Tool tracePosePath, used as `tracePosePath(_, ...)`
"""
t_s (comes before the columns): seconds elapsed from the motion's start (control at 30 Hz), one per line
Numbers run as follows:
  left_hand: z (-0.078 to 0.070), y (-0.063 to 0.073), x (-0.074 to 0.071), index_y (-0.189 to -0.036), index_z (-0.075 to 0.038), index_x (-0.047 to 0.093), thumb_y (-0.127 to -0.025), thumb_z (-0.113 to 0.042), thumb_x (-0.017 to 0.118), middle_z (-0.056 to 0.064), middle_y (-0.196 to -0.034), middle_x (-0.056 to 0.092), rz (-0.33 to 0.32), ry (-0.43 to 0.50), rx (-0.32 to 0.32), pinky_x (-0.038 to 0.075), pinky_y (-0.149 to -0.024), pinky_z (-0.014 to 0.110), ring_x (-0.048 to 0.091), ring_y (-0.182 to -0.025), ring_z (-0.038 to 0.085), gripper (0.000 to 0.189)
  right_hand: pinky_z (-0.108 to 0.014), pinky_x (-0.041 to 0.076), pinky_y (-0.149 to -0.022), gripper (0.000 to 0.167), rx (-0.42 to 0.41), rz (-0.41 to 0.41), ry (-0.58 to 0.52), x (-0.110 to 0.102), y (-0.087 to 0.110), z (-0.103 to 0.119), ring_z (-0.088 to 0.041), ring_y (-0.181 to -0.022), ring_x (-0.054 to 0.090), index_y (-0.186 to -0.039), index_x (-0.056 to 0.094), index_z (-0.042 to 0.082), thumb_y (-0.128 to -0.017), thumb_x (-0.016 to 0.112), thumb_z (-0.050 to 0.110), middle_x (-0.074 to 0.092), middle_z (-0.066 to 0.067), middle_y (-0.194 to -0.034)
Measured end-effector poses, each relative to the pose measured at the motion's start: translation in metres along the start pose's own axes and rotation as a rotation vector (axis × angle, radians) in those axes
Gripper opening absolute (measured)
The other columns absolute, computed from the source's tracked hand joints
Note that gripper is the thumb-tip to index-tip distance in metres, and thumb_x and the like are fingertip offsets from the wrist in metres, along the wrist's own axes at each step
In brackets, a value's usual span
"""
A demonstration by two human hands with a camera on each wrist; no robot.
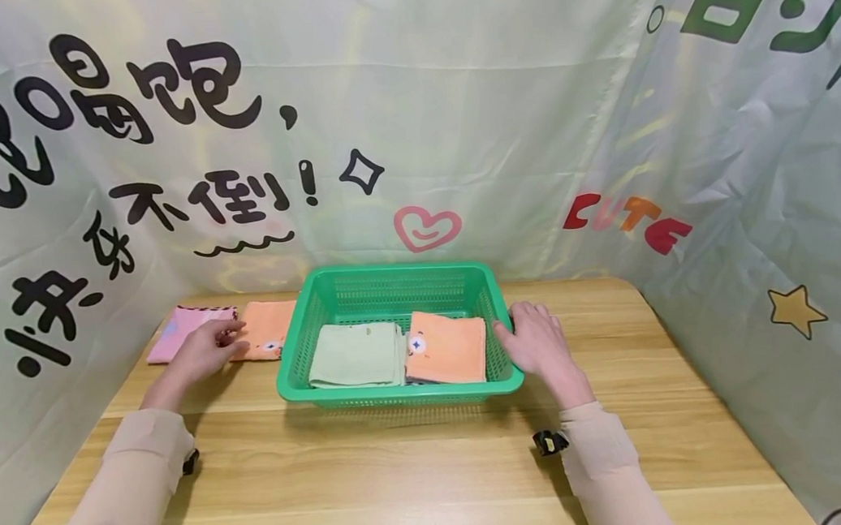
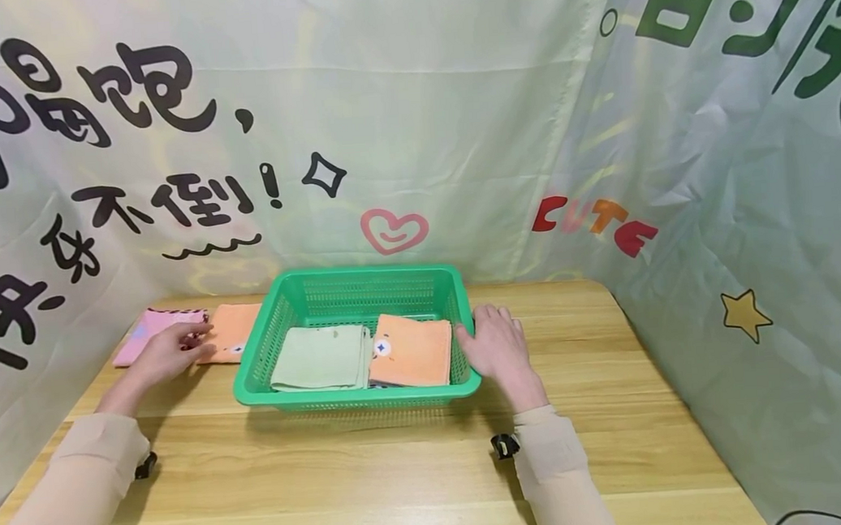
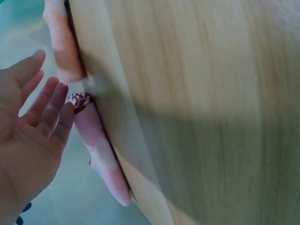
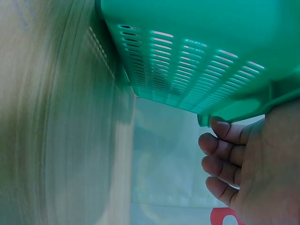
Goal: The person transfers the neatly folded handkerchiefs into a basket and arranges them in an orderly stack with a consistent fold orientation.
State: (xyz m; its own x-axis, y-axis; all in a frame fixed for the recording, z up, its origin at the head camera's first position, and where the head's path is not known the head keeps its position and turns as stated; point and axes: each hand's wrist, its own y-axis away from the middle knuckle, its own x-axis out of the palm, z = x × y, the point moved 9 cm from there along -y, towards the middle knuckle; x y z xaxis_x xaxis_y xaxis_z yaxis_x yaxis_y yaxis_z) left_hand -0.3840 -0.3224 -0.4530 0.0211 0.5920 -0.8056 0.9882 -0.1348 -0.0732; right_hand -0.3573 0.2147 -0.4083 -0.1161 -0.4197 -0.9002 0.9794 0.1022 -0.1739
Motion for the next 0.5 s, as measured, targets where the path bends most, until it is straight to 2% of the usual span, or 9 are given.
tracePosePath(0.23, 0.0028, -0.0023, 0.0062, -0.141, 0.011, 0.054, -0.101, -0.023, 0.069, 0.037, -0.133, 0.056, 0.037, 0.003, 0.000, 0.047, -0.099, 0.061, 0.058, -0.117, 0.049, 0.055, -0.046, 0.036, -0.080, 0.034, 0.001, 0.006, 0.000, 0.0004, 0.0004, 0.0001, -0.034, -0.096, 0.047, -0.100, 0.058, 0.006, -0.105, 0.051, 0.039, 0.058, -0.012, -0.100)
tracePosePath(0.5, 0.0029, -0.0032, 0.0094, -0.138, 0.012, 0.057, -0.100, -0.018, 0.069, 0.038, -0.131, 0.050, 0.025, -0.015, -0.011, 0.047, -0.099, 0.062, 0.059, -0.112, 0.050, 0.049, -0.045, 0.035, -0.078, 0.033, -0.003, -0.002, -0.007, 0.0001, 0.0008, 0.0004, -0.033, -0.094, 0.046, -0.099, 0.058, 0.007, -0.105, 0.051, 0.039, 0.058, -0.011, -0.097)
